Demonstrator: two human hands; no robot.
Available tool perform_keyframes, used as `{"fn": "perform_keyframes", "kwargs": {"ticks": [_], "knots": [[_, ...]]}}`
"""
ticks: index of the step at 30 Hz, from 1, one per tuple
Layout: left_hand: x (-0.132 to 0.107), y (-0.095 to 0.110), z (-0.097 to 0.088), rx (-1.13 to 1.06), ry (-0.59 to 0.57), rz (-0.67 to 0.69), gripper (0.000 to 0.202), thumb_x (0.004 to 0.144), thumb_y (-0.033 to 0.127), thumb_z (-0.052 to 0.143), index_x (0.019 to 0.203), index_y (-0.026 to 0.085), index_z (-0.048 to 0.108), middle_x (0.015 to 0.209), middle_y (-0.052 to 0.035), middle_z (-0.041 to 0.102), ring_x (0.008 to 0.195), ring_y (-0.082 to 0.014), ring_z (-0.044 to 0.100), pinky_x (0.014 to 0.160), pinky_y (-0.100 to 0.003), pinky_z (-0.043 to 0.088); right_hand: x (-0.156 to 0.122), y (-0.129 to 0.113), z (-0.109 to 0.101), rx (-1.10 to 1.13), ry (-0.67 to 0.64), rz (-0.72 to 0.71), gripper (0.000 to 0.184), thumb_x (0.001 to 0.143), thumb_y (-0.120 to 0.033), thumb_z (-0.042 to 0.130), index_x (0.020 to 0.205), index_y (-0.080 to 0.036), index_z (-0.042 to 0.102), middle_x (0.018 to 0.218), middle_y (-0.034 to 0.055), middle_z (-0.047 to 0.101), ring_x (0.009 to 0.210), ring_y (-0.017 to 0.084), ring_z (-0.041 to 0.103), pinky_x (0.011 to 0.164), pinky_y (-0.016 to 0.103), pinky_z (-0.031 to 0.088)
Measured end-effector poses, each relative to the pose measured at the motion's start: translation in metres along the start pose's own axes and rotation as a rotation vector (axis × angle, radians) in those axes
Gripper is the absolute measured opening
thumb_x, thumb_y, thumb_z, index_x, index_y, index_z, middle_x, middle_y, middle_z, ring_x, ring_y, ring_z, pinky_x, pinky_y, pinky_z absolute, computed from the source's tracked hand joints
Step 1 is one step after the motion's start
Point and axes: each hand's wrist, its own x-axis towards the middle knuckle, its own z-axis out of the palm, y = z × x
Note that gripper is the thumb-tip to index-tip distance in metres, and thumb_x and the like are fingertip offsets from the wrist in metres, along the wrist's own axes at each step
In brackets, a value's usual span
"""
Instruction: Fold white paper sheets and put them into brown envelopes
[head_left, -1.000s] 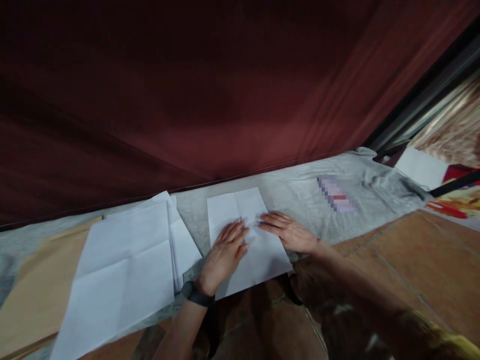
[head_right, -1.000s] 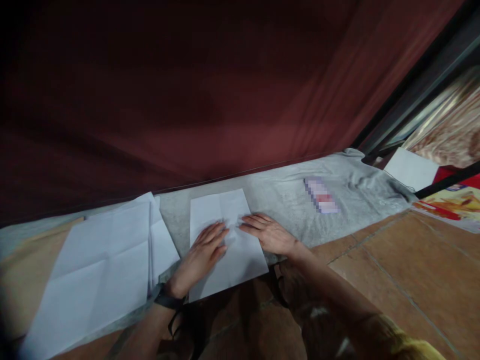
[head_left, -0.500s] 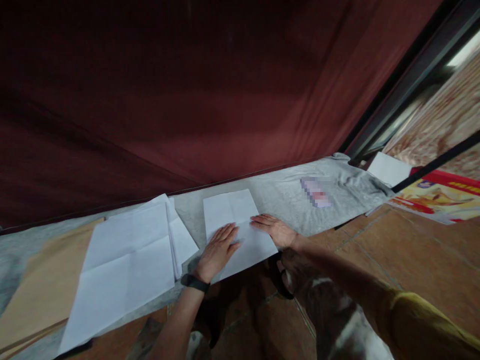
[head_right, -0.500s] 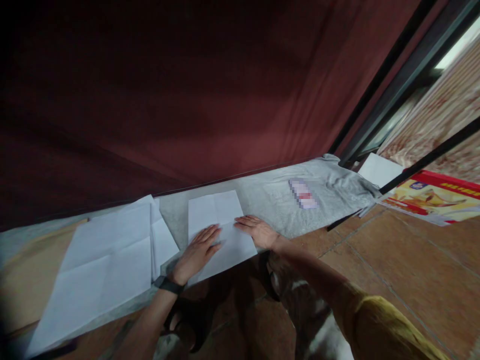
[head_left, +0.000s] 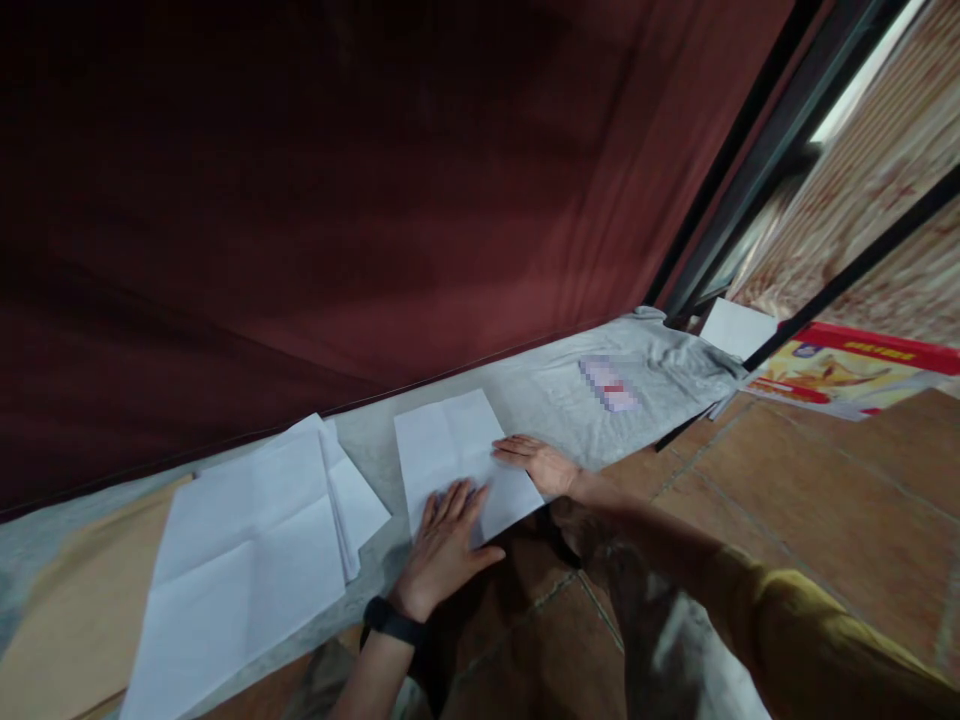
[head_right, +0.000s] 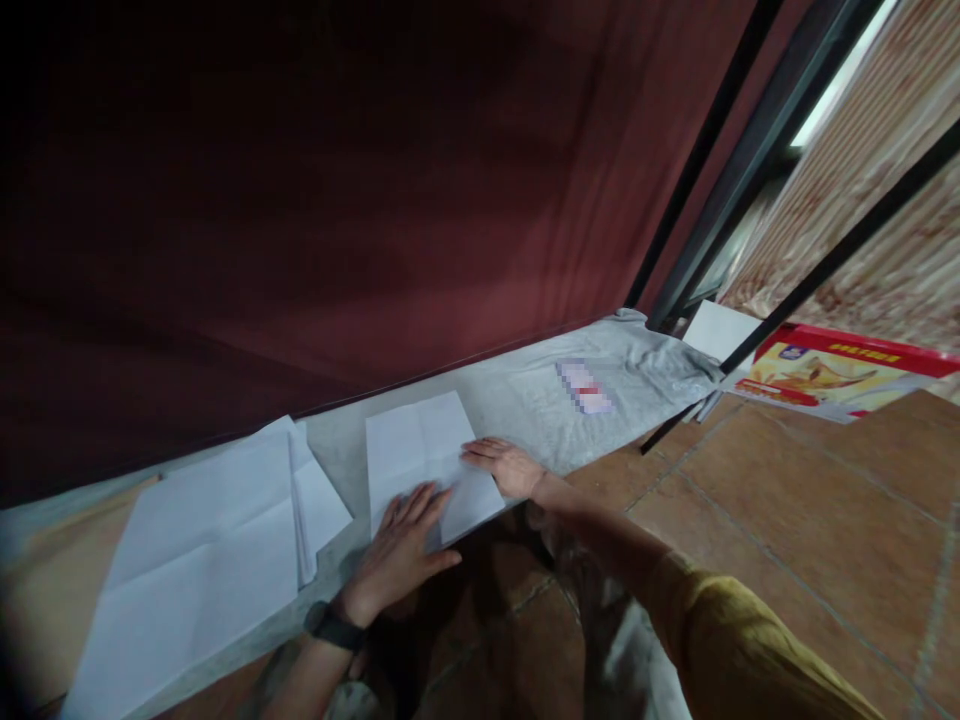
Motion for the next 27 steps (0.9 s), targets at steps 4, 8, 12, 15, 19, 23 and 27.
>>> {"fn": "perform_keyframes", "kwargs": {"ticks": [4, 8, 12, 15, 19, 23, 27], "knots": [[0.001, 0.008, -0.003, 0.084, 0.015, -0.003, 0.076, 0.082, 0.025, 0.065, 0.153, 0.03, 0.038, 0.162, -0.0128, 0.038, 0.15, -0.0333, 0.034, 0.12, -0.061, 0.029, -0.002, -0.005, -0.001, -0.002, -0.004, 0.004, 0.057, 0.092, -0.029, 0.06, 0.148, -0.015, 0.051, 0.152, 0.0191, 0.049, 0.142, 0.027, 0.044, 0.119, 0.051, 0.033], [-0.006, 0.001, 0.002, 0.123, 0.045, 0.037, 0.081, 0.076, 0.008, 0.058, 0.152, 0.029, 0.041, 0.162, -0.0123, 0.037, 0.149, -0.0323, 0.035, 0.12, -0.06, 0.032, -0.003, -0.01, -0.001, -0.007, -0.011, -0.026, 0.055, 0.095, -0.031, 0.058, 0.148, -0.02, 0.051, 0.153, 0.0142, 0.05, 0.144, 0.024, 0.042, 0.122, 0.05, 0.028], [-0.011, -0.013, -0.001, 0.028, 0.028, 0.1, 0.079, 0.078, 0.007, 0.053, 0.153, 0.03, 0.04, 0.161, -0.0068, 0.038, 0.148, -0.0272, 0.038, 0.121, -0.057, 0.034, -0.009, -0.007, -0.002, 0.002, -0.006, -0.041, 0.051, 0.094, -0.023, 0.057, 0.144, -0.021, 0.055, 0.154, 0.0113, 0.05, 0.143, 0.023, 0.043, 0.122, 0.046, 0.029], [-0.018, -0.032, -0.009, -0.08, -0.003, 0.103, 0.085, 0.072, 0.002, 0.05, 0.151, 0.033, 0.043, 0.158, -0.0008, 0.044, 0.145, -0.021, 0.043, 0.122, -0.048, 0.036, -0.015, -0.001, -0.004, -0.004, -0.012, -0.029, 0.056, 0.09, -0.013, 0.055, 0.145, -0.022, 0.054, 0.155, 0.0097, 0.048, 0.144, 0.022, 0.043, 0.121, 0.047, 0.032], [-0.036, -0.066, -0.018, -0.204, 0.004, -0.006, 0.088, 0.065, -0.002, 0.05, 0.143, 0.037, 0.054, 0.15, 0.0032, 0.055, 0.138, -0.0201, 0.052, 0.117, -0.045, 0.043, -0.02, 0.003, -0.007, 0.011, -0.038, -0.027, 0.064, 0.086, -0.007, 0.053, 0.147, -0.026, 0.053, 0.156, 0.0079, 0.047, 0.143, 0.022, 0.043, 0.121, 0.048, 0.033], [-0.047, -0.09, -0.024, -0.244, 0.065, -0.084, 0.074, 0.076, 0.005, 0.055, 0.143, 0.037, 0.055, 0.15, 0.0021, 0.055, 0.137, -0.0213, 0.053, 0.115, -0.042, 0.046, -0.02, 0.006, -0.014, 0.072, -0.029, -0.004, 0.065, 0.087, -0.005, 0.051, 0.147, -0.027, 0.053, 0.153, 0.0067, 0.051, 0.142, 0.022, 0.046, 0.119, 0.047, 0.036], [-0.038, -0.094, -0.023, -0.17, 0.112, -0.085, 0.072, 0.078, 0.006, 0.055, 0.144, 0.035, 0.054, 0.153, 0.0019, 0.052, 0.145, -0.0236, 0.044, 0.118, -0.048, 0.04, -0.018, 0.009, -0.021, 0.125, -0.005, 0.021, 0.056, 0.092, -0.009, 0.051, 0.144, -0.029, 0.057, 0.148, 0.0055, 0.056, 0.14, 0.022, 0.048, 0.118, 0.047, 0.039]]}}
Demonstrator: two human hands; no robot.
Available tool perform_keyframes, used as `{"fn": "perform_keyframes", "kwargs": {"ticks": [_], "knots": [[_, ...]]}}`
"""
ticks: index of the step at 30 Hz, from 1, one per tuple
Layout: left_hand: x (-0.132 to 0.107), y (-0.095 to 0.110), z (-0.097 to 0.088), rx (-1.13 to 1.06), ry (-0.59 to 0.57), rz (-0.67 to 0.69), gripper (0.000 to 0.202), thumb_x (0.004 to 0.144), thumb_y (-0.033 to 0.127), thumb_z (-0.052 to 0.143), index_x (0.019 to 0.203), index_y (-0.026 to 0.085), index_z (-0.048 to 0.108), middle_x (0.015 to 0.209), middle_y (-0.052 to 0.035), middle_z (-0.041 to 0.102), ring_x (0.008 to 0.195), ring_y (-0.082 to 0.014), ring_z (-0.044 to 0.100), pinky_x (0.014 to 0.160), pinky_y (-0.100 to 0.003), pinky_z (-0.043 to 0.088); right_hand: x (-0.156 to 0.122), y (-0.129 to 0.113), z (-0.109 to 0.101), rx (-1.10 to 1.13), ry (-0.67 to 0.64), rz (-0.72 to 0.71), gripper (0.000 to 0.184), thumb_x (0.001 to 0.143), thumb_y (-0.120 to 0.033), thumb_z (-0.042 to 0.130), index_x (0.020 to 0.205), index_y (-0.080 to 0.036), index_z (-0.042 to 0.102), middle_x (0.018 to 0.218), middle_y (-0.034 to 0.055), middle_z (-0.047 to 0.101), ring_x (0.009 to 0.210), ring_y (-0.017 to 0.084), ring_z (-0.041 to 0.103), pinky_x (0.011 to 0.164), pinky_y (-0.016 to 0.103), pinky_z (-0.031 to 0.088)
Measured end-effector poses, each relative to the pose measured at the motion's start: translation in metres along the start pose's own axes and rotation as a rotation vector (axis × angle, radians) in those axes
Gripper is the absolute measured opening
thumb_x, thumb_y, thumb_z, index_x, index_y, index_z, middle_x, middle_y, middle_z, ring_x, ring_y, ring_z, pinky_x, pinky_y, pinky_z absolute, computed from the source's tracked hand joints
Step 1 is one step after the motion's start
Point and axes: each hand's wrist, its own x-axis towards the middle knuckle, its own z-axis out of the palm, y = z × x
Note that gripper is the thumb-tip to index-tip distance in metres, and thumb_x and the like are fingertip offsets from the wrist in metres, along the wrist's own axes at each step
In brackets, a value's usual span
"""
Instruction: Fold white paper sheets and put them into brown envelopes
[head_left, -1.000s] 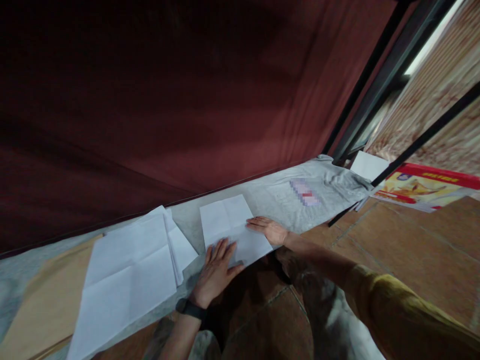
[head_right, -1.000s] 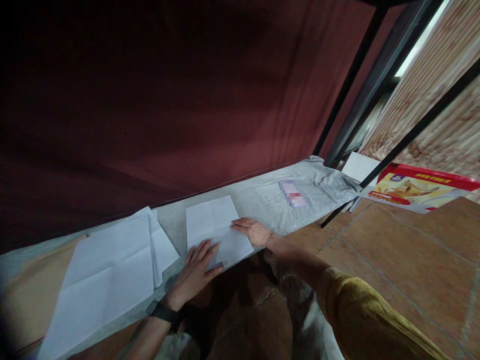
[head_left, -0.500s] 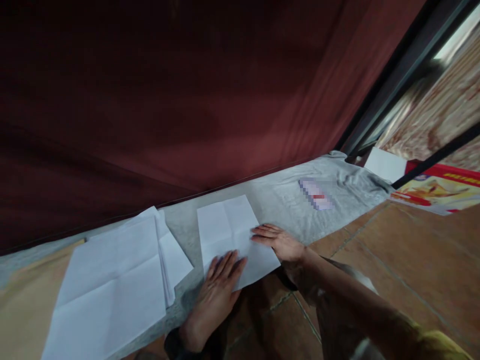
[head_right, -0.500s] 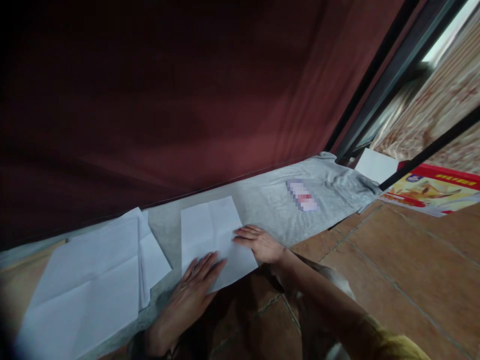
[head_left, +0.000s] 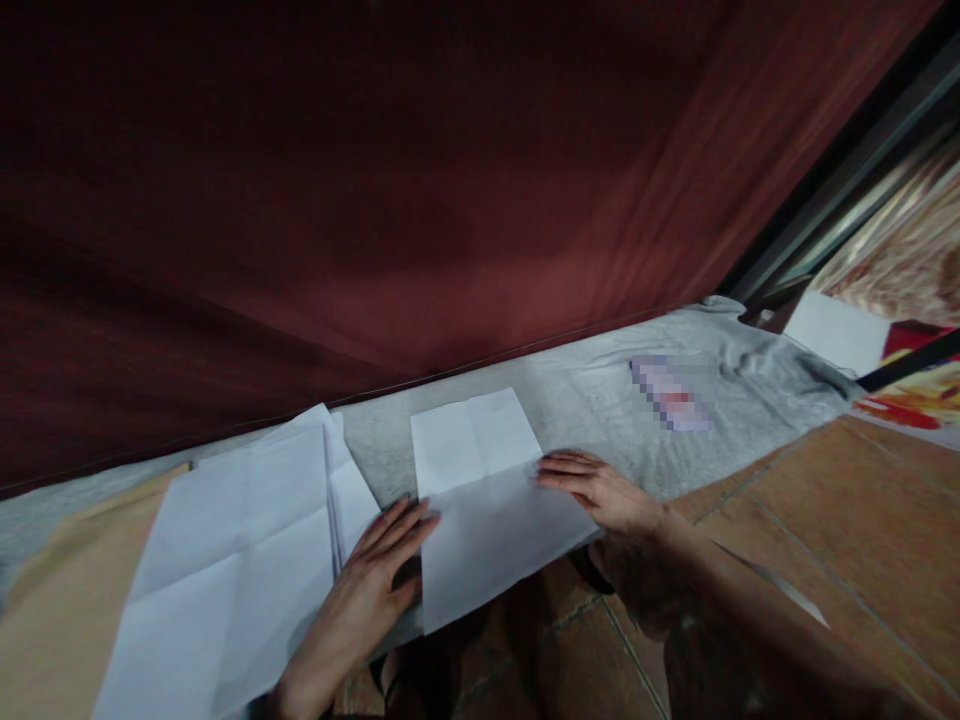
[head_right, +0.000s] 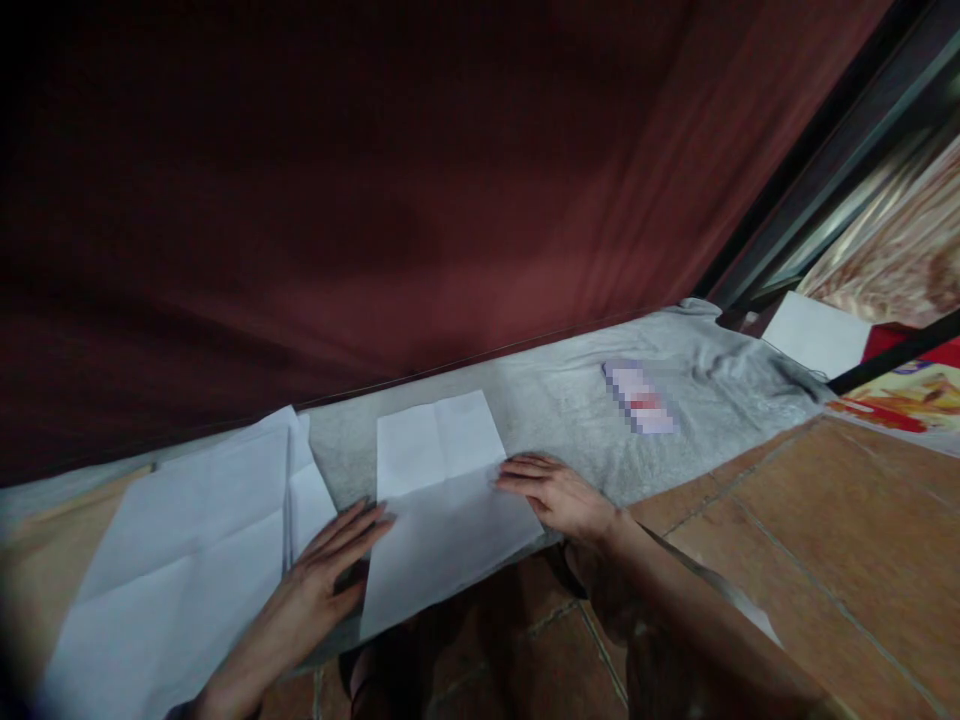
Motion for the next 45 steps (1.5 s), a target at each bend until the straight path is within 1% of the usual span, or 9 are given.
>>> {"fn": "perform_keyframes", "kwargs": {"ticks": [5, 9, 16, 22, 26, 31, 36, 39, 45], "knots": [[0.02, 0.001, 0.012, 0.037, 0.087, 0.045, 0.067, 0.083, 0.005, 0.05, 0.143, 0.032, 0.055, 0.153, -0.0007, 0.051, 0.142, -0.0221, 0.047, 0.12, -0.049, 0.039, 0.005, 0.001, 0.0, -0.026, 0.06, 0.033, 0.05, 0.097, -0.015, 0.052, 0.145, -0.028, 0.055, 0.15, 0.0069, 0.054, 0.139, 0.023, 0.049, 0.118, 0.049, 0.04], [0.026, 0.003, 0.01, -0.009, 0.069, 0.074, 0.068, 0.081, 0.0, 0.044, 0.138, 0.033, 0.06, 0.145, 0.0014, 0.06, 0.135, -0.0182, 0.055, 0.117, -0.044, 0.045, 0.008, 0.003, 0.001, -0.047, 0.039, 0.027, 0.048, 0.097, -0.012, 0.048, 0.141, -0.028, 0.06, 0.148, 0.0059, 0.056, 0.138, 0.023, 0.05, 0.117, 0.049, 0.04], [0.021, 0.014, -0.006, -0.084, 0.02, 0.062, 0.063, 0.085, 0.004, 0.046, 0.139, 0.033, 0.059, 0.145, -0.0002, 0.06, 0.134, -0.0193, 0.056, 0.115, -0.043, 0.046, 0.009, 0.002, -0.007, 0.007, 0.031, 0.01, 0.046, 0.097, -0.013, 0.048, 0.139, -0.026, 0.062, 0.144, 0.0067, 0.06, 0.136, 0.024, 0.053, 0.116, 0.048, 0.041], [0.014, 0.017, -0.005, -0.161, 0.011, 0.03, 0.062, 0.081, 0.005, 0.049, 0.135, 0.033, 0.064, 0.138, -0.0007, 0.065, 0.128, -0.0193, 0.062, 0.112, -0.04, 0.049, 0.012, -0.003, -0.012, 0.065, 0.01, 0.036, 0.04, 0.1, -0.019, 0.05, 0.136, -0.026, 0.064, 0.137, 0.0076, 0.066, 0.127, 0.023, 0.06, 0.111, 0.044, 0.047], [0.017, 0.019, -0.006, -0.232, 0.035, -0.048, 0.058, 0.08, 0.007, 0.05, 0.129, 0.03, 0.068, 0.131, -0.0022, 0.07, 0.12, -0.0201, 0.066, 0.108, -0.038, 0.052, 0.017, -0.004, -0.016, 0.101, -0.011, 0.059, 0.037, 0.101, -0.027, 0.05, 0.135, -0.024, 0.065, 0.135, 0.0083, 0.067, 0.123, 0.024, 0.063, 0.107, 0.042, 0.048], [0.027, 0.017, -0.005, -0.359, 0.086, -0.165, 0.04, 0.083, 0.022, 0.055, 0.117, 0.026, 0.075, 0.119, -0.0051, 0.076, 0.11, -0.022, 0.07, 0.102, -0.036, 0.054, 0.024, -0.002, -0.016, 0.191, -0.026, 0.089, 0.033, 0.099, -0.03, 0.055, 0.128, -0.025, 0.069, 0.131, 0.0074, 0.07, 0.119, 0.024, 0.065, 0.103, 0.038, 0.05], [0.04, 0.014, 0.006, -0.401, 0.187, -0.425, 0.031, 0.083, 0.045, 0.056, 0.088, 0.023, 0.078, 0.096, -0.0062, 0.08, 0.09, -0.0249, 0.073, 0.084, -0.034, 0.057, 0.028, 0.003, -0.003, 0.235, 0.088, 0.301, 0.03, 0.1, -0.034, 0.051, 0.111, -0.022, 0.076, 0.108, 0.0077, 0.076, 0.099, 0.024, 0.071, 0.09, 0.037, 0.054], [0.046, 0.012, 0.011, -0.424, 0.224, -0.519, 0.036, 0.081, 0.052, 0.057, 0.074, 0.021, 0.073, 0.077, -0.0048, 0.077, 0.07, -0.021, 0.068, 0.07, -0.029, 0.053, 0.031, 0.005, 0.002, 0.307, 0.133, 0.372, 0.028, 0.099, -0.035, 0.051, 0.105, -0.022, 0.075, 0.102, 0.006, 0.077, 0.094, 0.024, 0.072, 0.084, 0.034, 0.054], [0.053, 0.013, 0.014, -0.428, 0.282, -0.552, 0.038, 0.079, 0.055, 0.056, 0.066, 0.02, 0.063, 0.062, 0.0016, 0.06, 0.06, -0.0135, 0.051, 0.059, -0.025, 0.039, 0.038, 0.006, 0.006, 0.302, 0.145, 0.456, 0.03, 0.097, -0.037, 0.05, 0.084, -0.019, 0.07, 0.079, 0.0025, 0.069, 0.074, 0.018, 0.065, 0.068, 0.028, 0.047]]}}
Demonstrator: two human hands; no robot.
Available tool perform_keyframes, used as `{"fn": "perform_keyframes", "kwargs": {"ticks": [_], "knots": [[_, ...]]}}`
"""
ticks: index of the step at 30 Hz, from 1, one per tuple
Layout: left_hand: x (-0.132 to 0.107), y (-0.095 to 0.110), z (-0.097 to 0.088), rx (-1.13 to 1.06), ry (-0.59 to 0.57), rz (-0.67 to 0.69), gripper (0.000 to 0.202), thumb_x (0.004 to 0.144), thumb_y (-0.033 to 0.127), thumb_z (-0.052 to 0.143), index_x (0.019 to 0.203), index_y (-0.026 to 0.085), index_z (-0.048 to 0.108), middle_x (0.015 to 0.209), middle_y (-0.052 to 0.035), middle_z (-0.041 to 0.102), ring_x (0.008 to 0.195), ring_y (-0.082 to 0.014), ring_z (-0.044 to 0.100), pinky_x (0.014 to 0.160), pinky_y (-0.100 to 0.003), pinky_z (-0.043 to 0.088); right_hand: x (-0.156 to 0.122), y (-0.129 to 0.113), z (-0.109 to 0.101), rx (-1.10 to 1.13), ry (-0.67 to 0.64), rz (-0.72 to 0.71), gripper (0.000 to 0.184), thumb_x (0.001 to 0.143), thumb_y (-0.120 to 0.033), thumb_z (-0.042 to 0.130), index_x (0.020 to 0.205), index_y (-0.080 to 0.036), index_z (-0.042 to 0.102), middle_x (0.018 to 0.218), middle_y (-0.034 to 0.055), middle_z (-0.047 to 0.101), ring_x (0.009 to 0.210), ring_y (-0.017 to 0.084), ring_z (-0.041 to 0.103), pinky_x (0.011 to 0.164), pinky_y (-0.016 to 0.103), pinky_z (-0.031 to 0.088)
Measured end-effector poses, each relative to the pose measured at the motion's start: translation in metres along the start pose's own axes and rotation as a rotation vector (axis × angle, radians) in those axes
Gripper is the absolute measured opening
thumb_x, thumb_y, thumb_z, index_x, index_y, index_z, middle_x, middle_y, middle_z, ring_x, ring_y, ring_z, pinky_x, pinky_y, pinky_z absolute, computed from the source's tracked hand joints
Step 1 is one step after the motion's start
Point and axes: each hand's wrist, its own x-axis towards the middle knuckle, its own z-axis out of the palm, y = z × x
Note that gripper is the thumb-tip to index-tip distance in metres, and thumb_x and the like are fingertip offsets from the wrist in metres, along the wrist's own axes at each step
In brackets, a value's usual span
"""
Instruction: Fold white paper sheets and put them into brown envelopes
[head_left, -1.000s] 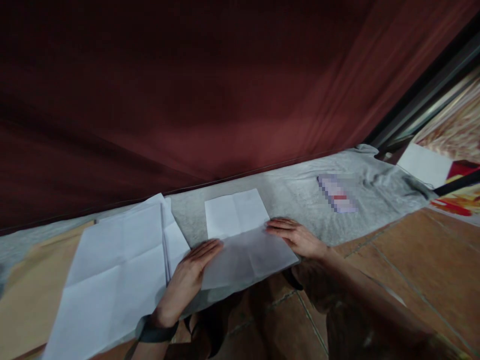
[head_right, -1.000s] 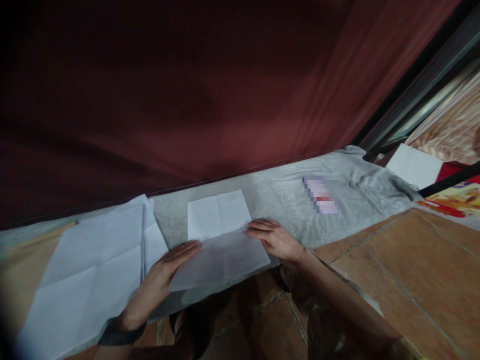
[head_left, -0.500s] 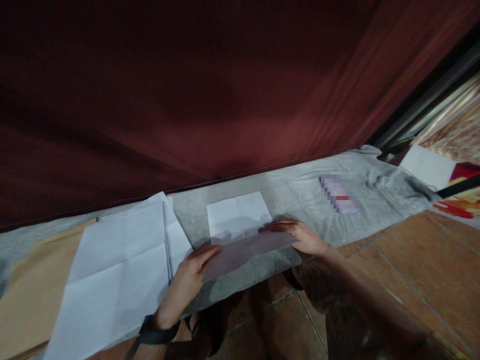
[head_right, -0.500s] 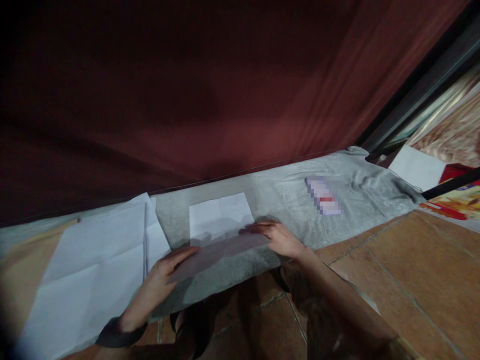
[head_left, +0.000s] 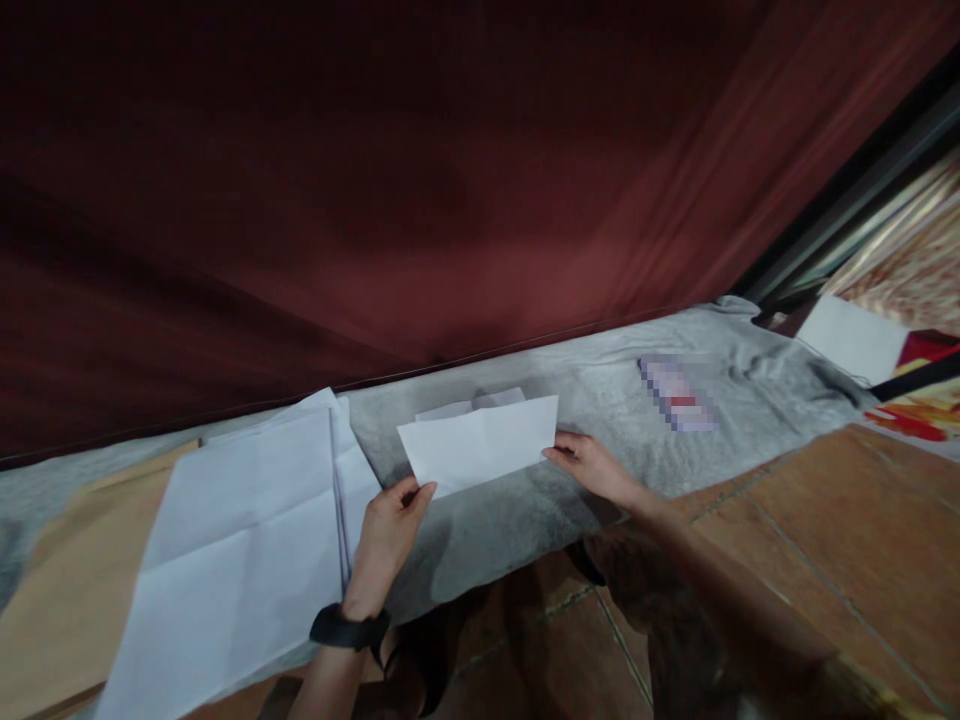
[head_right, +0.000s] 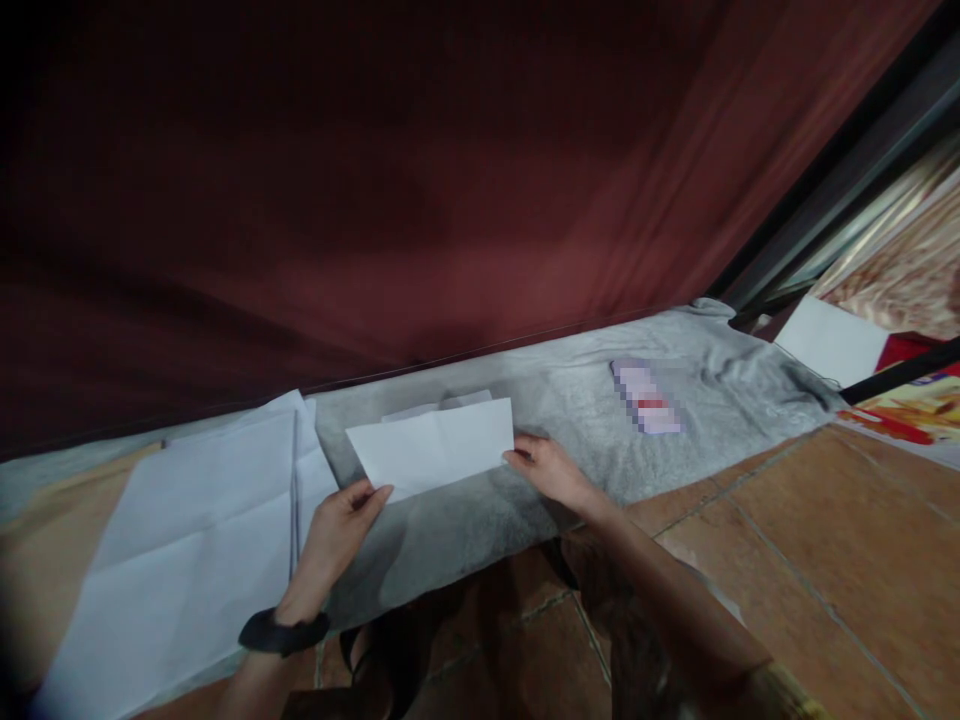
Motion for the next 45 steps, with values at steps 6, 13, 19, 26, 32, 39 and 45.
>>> {"fn": "perform_keyframes", "kwargs": {"ticks": [6, 13, 19, 26, 32, 39, 45], "knots": [[0.0, 0.003, 0.002, 0.032, 0.019, -0.016, 0.04, 0.081, 0.055, 0.052, 0.06, 0.022, 0.05, 0.057, 0.0046, 0.045, 0.058, -0.0121, 0.042, 0.059, -0.026, 0.033, 0.002, -0.003, 0.003, -0.006, 0.043, 0.039, 0.03, 0.095, -0.036, 0.05, 0.074, -0.019, 0.061, 0.068, -0.0012, 0.058, 0.064, 0.015, 0.056, 0.061, 0.026, 0.039], [0.001, 0.007, 0.003, 0.108, 0.008, -0.037, 0.036, 0.083, 0.052, 0.049, 0.062, 0.023, 0.051, 0.058, 0.0034, 0.049, 0.057, -0.0133, 0.044, 0.06, -0.027, 0.032, 0.002, -0.004, 0.006, -0.067, 0.073, 0.082, 0.028, 0.096, -0.034, 0.05, 0.073, -0.021, 0.06, 0.067, -0.0011, 0.059, 0.062, 0.015, 0.056, 0.06, 0.026, 0.037], [0.002, 0.01, 0.004, 0.187, 0.014, -0.068, 0.031, 0.086, 0.046, 0.049, 0.066, 0.023, 0.053, 0.06, 0.0023, 0.053, 0.059, -0.0141, 0.048, 0.061, -0.027, 0.031, 0.004, -0.01, 0.012, -0.2, 0.071, 0.16, 0.026, 0.098, -0.03, 0.049, 0.078, -0.021, 0.063, 0.071, 0.0003, 0.063, 0.065, 0.015, 0.059, 0.062, 0.026, 0.038], [0.005, 0.014, 0.007, 0.296, 0.007, -0.13, 0.03, 0.089, 0.042, 0.05, 0.066, 0.024, 0.053, 0.062, 0.0016, 0.056, 0.059, -0.0147, 0.049, 0.061, -0.027, 0.03, 0.005, -0.018, 0.017, -0.378, 0.056, 0.23, 0.019, 0.099, -0.03, 0.049, 0.094, -0.021, 0.065, 0.084, 0.003, 0.072, 0.074, 0.017, 0.066, 0.066, 0.026, 0.04], [0.006, 0.022, 0.007, 0.336, -0.012, -0.179, 0.026, 0.091, 0.041, 0.05, 0.074, 0.025, 0.06, 0.071, -0.0007, 0.066, 0.067, -0.0173, 0.06, 0.064, -0.027, 0.035, 0.007, -0.022, 0.017, -0.416, 0.03, 0.275, 0.02, 0.1, -0.031, 0.049, 0.109, -0.022, 0.064, 0.095, 0.0044, 0.075, 0.086, 0.02, 0.071, 0.071, 0.027, 0.045], [0.006, 0.024, 0.007, 0.377, 0.008, -0.181, 0.026, 0.092, 0.041, 0.052, 0.073, 0.025, 0.062, 0.076, -0.0016, 0.071, 0.072, -0.019, 0.065, 0.063, -0.027, 0.037, 0.008, -0.029, 0.014, -0.415, 0.012, 0.315, 0.024, 0.1, -0.032, 0.05, 0.117, -0.021, 0.063, 0.099, 0.0057, 0.076, 0.091, 0.022, 0.072, 0.074, 0.029, 0.047], [0.005, 0.023, 0.007, 0.373, -0.013, -0.176, 0.026, 0.091, 0.041, 0.052, 0.074, 0.025, 0.062, 0.074, -0.0013, 0.07, 0.071, -0.0189, 0.065, 0.064, -0.028, 0.038, 0.008, -0.031, 0.01, -0.402, -0.016, 0.319, 0.023, 0.1, -0.03, 0.05, 0.117, -0.021, 0.064, 0.1, 0.0062, 0.076, 0.092, 0.021, 0.071, 0.074, 0.028, 0.046]]}}
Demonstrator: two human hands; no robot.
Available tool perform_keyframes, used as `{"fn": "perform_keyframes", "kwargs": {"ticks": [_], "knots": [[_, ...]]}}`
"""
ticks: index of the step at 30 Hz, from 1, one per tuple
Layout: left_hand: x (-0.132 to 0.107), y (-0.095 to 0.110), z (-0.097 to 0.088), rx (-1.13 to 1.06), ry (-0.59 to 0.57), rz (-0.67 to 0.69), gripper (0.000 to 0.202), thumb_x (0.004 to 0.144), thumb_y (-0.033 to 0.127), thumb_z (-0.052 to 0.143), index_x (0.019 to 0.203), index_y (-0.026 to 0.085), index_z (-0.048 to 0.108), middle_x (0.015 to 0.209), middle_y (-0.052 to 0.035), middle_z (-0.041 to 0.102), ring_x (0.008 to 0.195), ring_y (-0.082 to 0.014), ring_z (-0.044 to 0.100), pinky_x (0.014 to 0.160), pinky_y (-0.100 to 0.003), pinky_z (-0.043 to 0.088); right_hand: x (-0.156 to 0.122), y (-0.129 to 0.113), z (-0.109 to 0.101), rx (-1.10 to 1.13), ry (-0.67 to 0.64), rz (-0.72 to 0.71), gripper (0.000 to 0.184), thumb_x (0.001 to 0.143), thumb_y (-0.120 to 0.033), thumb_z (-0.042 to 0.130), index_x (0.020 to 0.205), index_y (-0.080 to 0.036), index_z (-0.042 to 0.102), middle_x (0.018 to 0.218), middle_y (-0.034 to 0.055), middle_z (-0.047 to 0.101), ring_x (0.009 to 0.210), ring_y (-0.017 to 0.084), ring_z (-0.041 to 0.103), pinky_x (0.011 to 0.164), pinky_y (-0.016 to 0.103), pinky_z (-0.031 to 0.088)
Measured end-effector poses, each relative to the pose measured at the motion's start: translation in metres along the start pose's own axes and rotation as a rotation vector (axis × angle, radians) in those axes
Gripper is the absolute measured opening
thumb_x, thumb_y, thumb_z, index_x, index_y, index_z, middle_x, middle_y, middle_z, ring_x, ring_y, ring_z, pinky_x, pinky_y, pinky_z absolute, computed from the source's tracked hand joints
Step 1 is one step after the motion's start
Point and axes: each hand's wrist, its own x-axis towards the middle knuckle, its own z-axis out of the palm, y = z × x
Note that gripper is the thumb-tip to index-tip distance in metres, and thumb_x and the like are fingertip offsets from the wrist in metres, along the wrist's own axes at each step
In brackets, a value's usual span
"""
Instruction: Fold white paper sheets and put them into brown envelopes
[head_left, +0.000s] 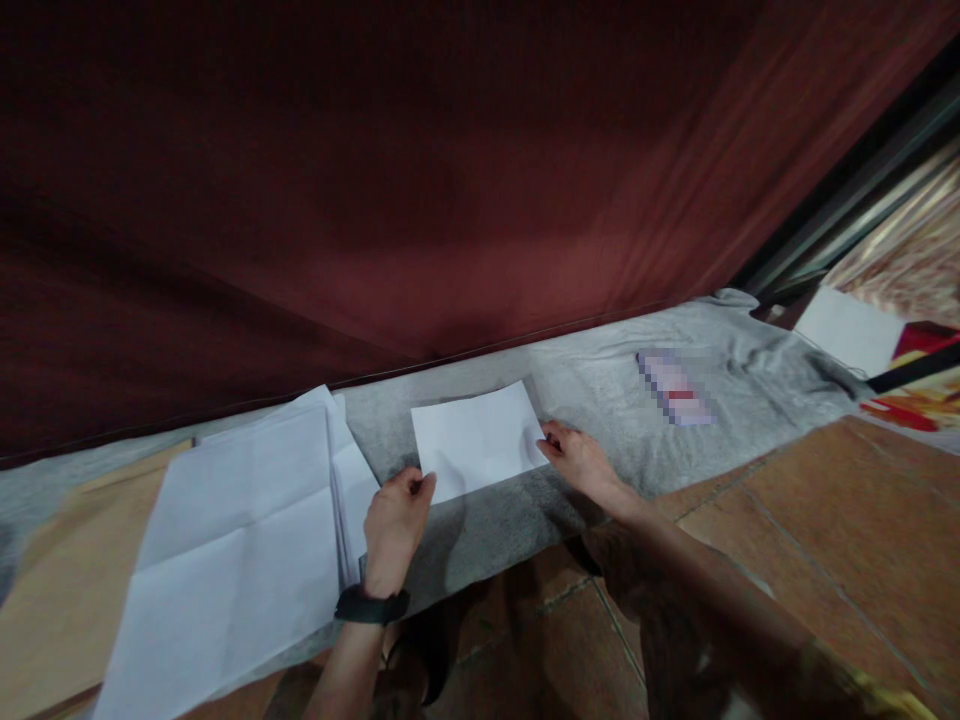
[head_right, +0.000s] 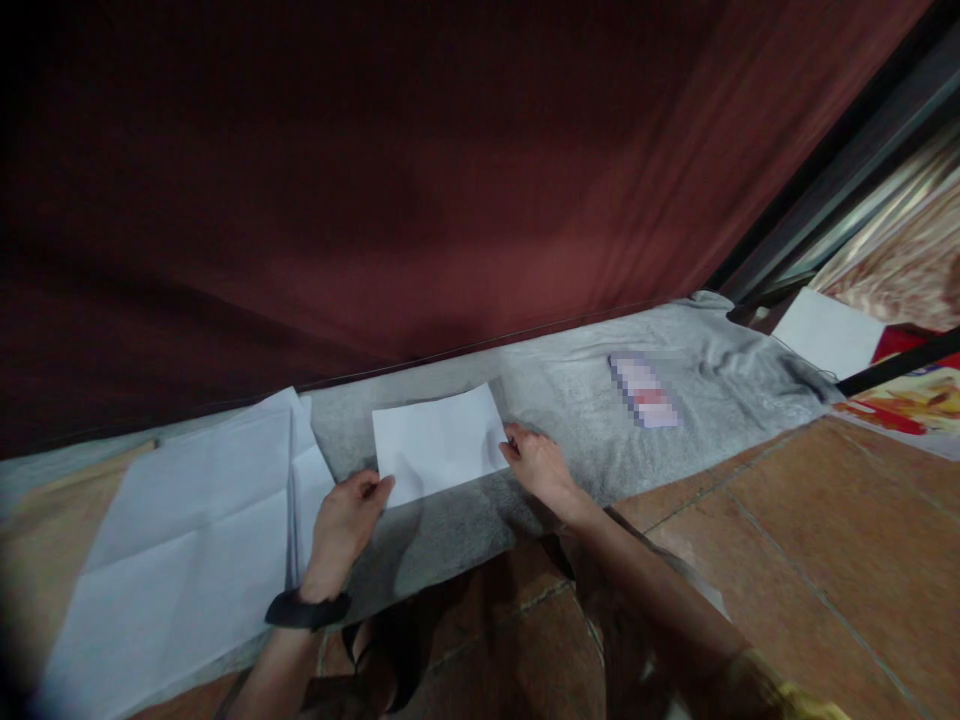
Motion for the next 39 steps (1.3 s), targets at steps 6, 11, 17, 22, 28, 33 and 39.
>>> {"fn": "perform_keyframes", "kwargs": {"ticks": [6, 11, 17, 22, 28, 33, 39], "knots": [[-0.0015, -0.0022, 0.0018, -0.02, -0.006, -0.012, 0.024, 0.091, 0.042, 0.052, 0.077, 0.025, 0.063, 0.076, -0.0013, 0.071, 0.072, -0.0187, 0.065, 0.065, -0.027, 0.038, -0.002, -0.0011, -0.0023, -0.008, -0.004, -0.003, 0.024, 0.1, -0.03, 0.051, 0.117, -0.021, 0.064, 0.099, 0.006, 0.076, 0.091, 0.022, 0.072, 0.073, 0.027, 0.046], [-0.0014, -0.0029, 0.0014, -0.039, -0.012, -0.006, 0.023, 0.09, 0.041, 0.053, 0.077, 0.025, 0.062, 0.076, -0.0012, 0.071, 0.072, -0.0185, 0.065, 0.065, -0.027, 0.038, -0.0025, -0.0001, -0.0009, -0.004, 0.007, -0.012, 0.025, 0.1, -0.03, 0.052, 0.121, -0.021, 0.064, 0.101, 0.0062, 0.077, 0.092, 0.022, 0.072, 0.075, 0.028, 0.047], [-0.0022, -0.0004, -0.0011, -0.006, -0.046, -0.027, 0.024, 0.092, 0.041, 0.052, 0.077, 0.025, 0.062, 0.076, -0.0011, 0.07, 0.069, -0.0181, 0.063, 0.064, -0.027, 0.037, -0.0023, 0.0008, 0.0001, 0.0, 0.004, -0.004, 0.026, 0.099, -0.03, 0.053, 0.121, -0.021, 0.063, 0.1, 0.0057, 0.076, 0.092, 0.023, 0.072, 0.075, 0.029, 0.048], [-0.002, -0.0007, 0.0003, 0.025, -0.039, -0.033, 0.023, 0.092, 0.041, 0.052, 0.078, 0.026, 0.063, 0.078, -0.0015, 0.072, 0.073, -0.0189, 0.066, 0.064, -0.027, 0.037, -0.0026, 0.0004, 0.0002, 0.013, -0.001, -0.007, 0.027, 0.099, -0.029, 0.053, 0.123, -0.021, 0.062, 0.101, 0.0061, 0.076, 0.091, 0.023, 0.072, 0.075, 0.03, 0.048], [-0.0015, -0.0015, 0.0023, 0.069, -0.038, -0.027, 0.022, 0.092, 0.042, 0.052, 0.081, 0.026, 0.064, 0.083, -0.0023, 0.074, 0.079, -0.0203, 0.068, 0.064, -0.027, 0.037, -0.0036, -0.0003, -0.0004, 0.027, 0.005, -0.004, 0.032, 0.099, -0.027, 0.053, 0.13, -0.02, 0.059, 0.101, 0.0067, 0.076, 0.093, 0.023, 0.072, 0.076, 0.029, 0.047], [0.0, -0.0035, 0.0046, 0.111, -0.026, -0.012, 0.021, 0.092, 0.041, 0.054, 0.082, 0.026, 0.066, 0.083, -0.0019, 0.076, 0.078, -0.02, 0.068, 0.062, -0.027, 0.037, -0.0023, 0.0011, 0.0007, 0.029, -0.007, 0.004, 0.036, 0.099, -0.029, 0.052, 0.133, -0.022, 0.057, 0.1, 0.0054, 0.076, 0.095, 0.024, 0.072, 0.079, 0.031, 0.049], [-0.0001, -0.0041, 0.0055, 0.091, -0.022, -0.026, 0.02, 0.091, 0.041, 0.054, 0.087, 0.026, 0.068, 0.089, -0.0033, 0.077, 0.083, -0.0216, 0.07, 0.064, -0.027, 0.039, -0.0013, 0.0019, 0.0027, 0.015, 0.001, 0.0, 0.034, 0.099, -0.029, 0.052, 0.132, -0.023, 0.057, 0.1, 0.0052, 0.076, 0.094, 0.023, 0.072, 0.078, 0.03, 0.049]]}}
